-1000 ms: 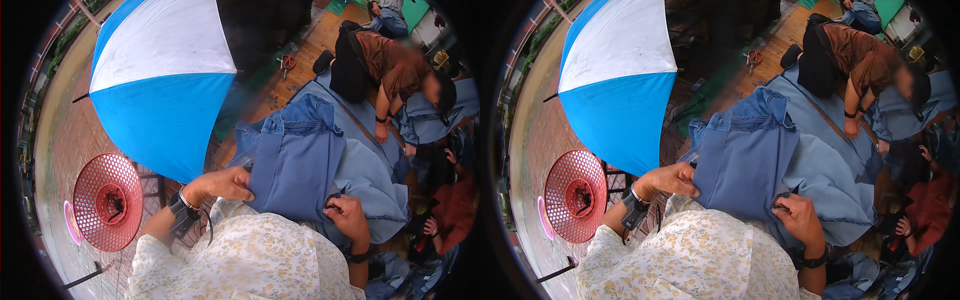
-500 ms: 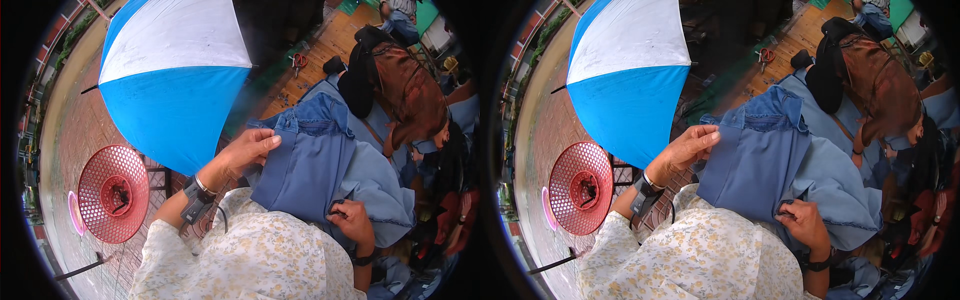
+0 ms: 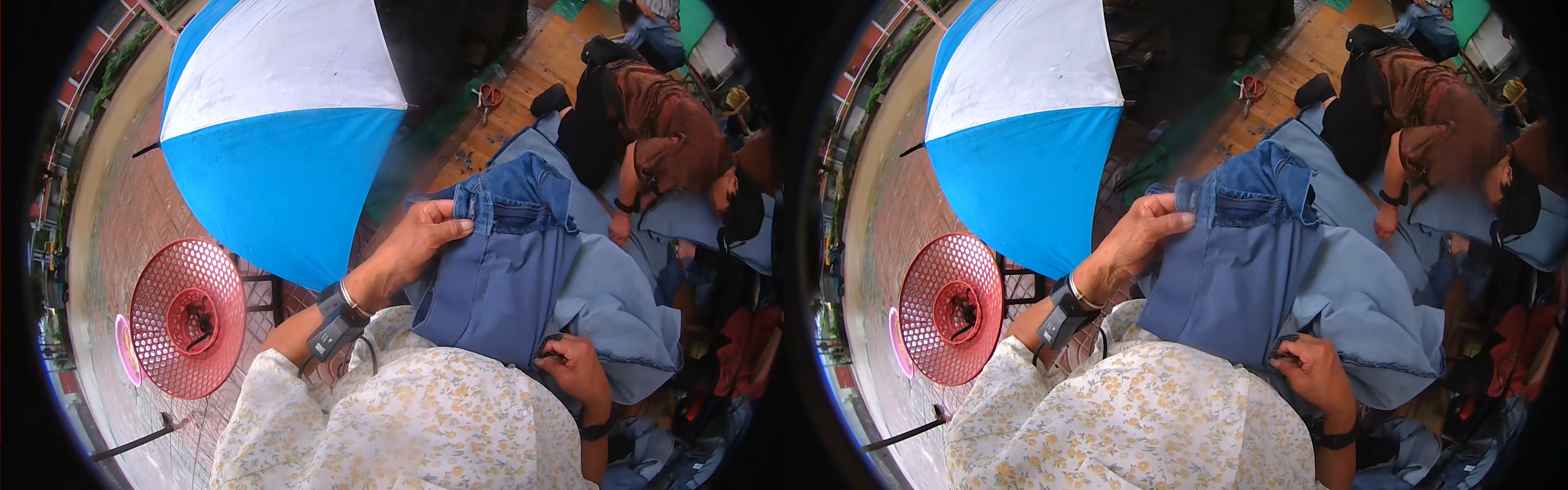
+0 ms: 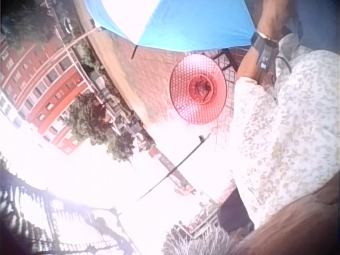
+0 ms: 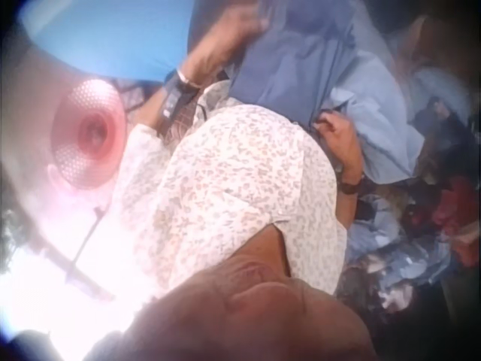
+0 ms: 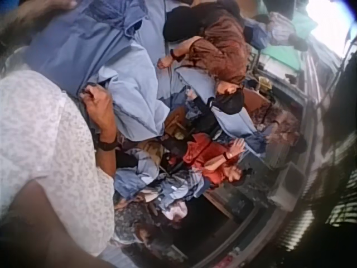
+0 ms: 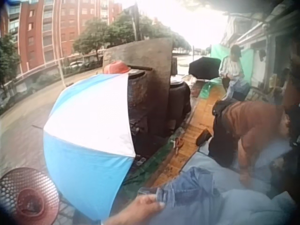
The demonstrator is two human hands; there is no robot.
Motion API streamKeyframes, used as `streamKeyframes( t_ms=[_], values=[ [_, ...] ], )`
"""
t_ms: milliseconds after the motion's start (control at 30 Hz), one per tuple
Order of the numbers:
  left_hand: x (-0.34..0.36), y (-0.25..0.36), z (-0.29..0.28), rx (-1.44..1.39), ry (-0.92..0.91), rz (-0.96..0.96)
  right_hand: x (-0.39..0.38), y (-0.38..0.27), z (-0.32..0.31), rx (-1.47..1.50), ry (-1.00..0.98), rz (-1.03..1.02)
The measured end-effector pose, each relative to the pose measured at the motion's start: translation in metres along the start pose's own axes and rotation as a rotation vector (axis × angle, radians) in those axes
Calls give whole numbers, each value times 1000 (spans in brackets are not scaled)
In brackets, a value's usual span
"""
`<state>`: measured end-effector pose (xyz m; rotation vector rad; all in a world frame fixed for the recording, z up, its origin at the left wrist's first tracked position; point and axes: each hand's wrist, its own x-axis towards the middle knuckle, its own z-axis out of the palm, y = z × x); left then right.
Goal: Inspecting and trimming loose threads from denim trousers.
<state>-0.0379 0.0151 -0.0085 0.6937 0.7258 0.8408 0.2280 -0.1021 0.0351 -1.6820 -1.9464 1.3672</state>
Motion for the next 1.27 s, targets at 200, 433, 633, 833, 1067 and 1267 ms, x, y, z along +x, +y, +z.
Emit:
streamKeyframes(
  t_ms=[200, 433, 633, 833, 1067, 1267],
  values=[
    [-11, 0, 4, -12, -26, 48, -8, 1, -11, -159, 5, -20],
    [-15, -6, 5, -198, -102, 7, -17, -24, -33, -60, 299, -45],
    [-17, -8, 13, -338, -245, -46, 2, -33, -23, 2, 323, -200],
    [-25, -13, 21, -175, -143, 93, 17, -49, -24, 34, 360, -287],
    [-29, -13, 21, -37, -133, 107, 38, -60, -17, 116, 360, -351],
    [-31, -10, 26, -111, -206, 95, 64, -69, -8, 264, 356, -418]
  ],
)
